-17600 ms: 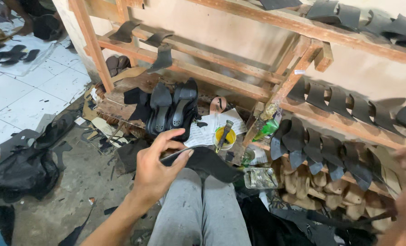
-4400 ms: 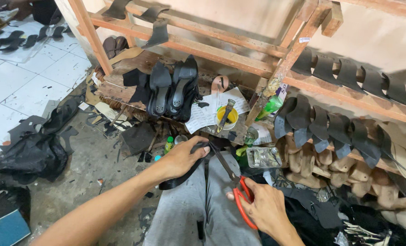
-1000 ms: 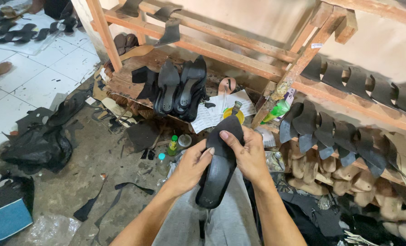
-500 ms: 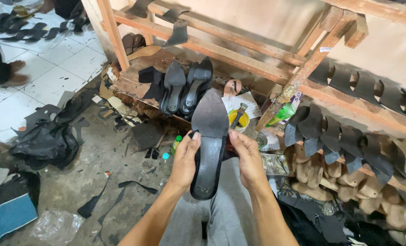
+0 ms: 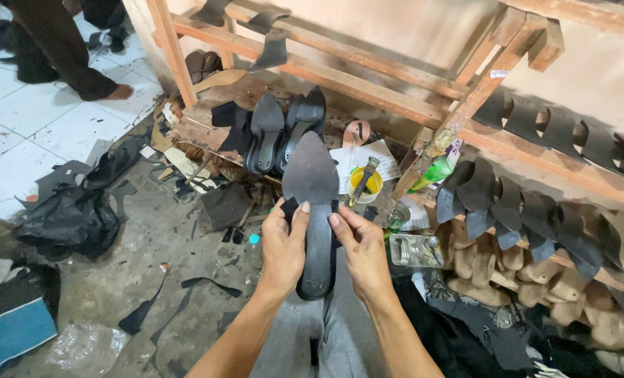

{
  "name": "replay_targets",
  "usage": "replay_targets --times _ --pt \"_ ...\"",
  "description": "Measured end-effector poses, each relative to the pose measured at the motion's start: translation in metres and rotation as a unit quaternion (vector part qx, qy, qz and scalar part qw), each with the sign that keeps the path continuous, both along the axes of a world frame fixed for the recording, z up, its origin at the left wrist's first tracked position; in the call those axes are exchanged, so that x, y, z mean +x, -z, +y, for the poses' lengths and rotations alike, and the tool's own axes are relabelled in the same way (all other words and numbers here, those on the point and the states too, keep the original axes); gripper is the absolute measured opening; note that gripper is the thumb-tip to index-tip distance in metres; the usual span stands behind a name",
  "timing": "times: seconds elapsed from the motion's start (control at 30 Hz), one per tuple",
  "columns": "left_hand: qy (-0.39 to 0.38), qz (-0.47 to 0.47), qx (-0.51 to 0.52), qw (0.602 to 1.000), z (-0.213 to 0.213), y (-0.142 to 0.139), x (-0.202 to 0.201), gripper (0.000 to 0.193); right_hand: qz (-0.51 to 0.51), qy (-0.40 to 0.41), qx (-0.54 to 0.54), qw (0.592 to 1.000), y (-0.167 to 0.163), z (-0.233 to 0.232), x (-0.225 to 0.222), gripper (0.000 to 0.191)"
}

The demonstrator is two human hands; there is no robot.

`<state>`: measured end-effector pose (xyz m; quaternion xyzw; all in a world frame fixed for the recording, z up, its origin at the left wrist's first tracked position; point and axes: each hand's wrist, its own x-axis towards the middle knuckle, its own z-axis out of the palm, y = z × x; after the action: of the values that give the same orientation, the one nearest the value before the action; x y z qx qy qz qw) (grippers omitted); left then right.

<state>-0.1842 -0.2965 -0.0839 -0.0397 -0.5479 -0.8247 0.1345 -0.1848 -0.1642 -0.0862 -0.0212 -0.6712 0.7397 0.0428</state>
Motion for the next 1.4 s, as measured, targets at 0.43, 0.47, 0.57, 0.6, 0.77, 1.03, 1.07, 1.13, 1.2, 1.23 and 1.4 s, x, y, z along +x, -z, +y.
replay_targets --times 0.43,0.47,0.57,0.6,0.77,1.03,1.07,1.13,1.2,1.23,1.4 --pt "-0.132 -0.044 0.194 0.971 0.000 0.030 -0.040 0.019 0.101 0.031 0.049 0.993 0.054 -0.012 0.049 0.027" --pt "-0.155 -0.055 0.209 0.964 0.002 0.031 -0.043 0.020 0.087 0.044 0.004 0.995 0.062 -0.019 0.052 0.031" --pt "-0.169 -0.050 0.273 0.946 0.009 0.030 -0.036 0.021 0.026 0.064 -0.096 0.993 0.074 -0.021 0.046 0.037" --pt "-0.145 -0.021 0.305 0.941 0.008 0.029 -0.028 0.022 0.001 0.066 -0.124 0.990 0.074 -0.018 0.040 0.038" --pt "0.224 -0.046 0.251 0.941 -0.041 0.014 0.009 0.054 -0.010 -0.062 -0.143 0.988 0.022 0.076 -0.023 0.036" --pt "0.254 0.006 -0.266 0.930 -0.025 0.002 0.009 0.026 0.072 -0.112 0.415 0.900 -0.038 0.081 -0.039 0.029" --pt "0.220 -0.004 -0.247 0.944 -0.018 0.002 0.012 0.025 0.053 -0.122 0.346 0.929 -0.040 0.074 -0.039 0.031" --pt "0.153 -0.026 -0.207 0.966 -0.007 0.004 0.017 0.023 0.012 -0.142 0.203 0.969 -0.037 0.062 -0.039 0.034" --pt "0.124 -0.043 -0.172 0.976 -0.002 0.004 0.017 0.021 -0.013 -0.192 0.090 0.977 -0.031 0.058 -0.035 0.034" --pt "0.109 -0.055 -0.154 0.980 -0.003 0.004 0.016 0.020 -0.029 -0.218 0.032 0.975 -0.027 0.055 -0.031 0.034" --pt "0.032 -0.033 -0.160 0.986 -0.005 0.001 0.008 0.017 0.024 -0.136 0.071 0.988 -0.003 0.027 -0.013 0.031"
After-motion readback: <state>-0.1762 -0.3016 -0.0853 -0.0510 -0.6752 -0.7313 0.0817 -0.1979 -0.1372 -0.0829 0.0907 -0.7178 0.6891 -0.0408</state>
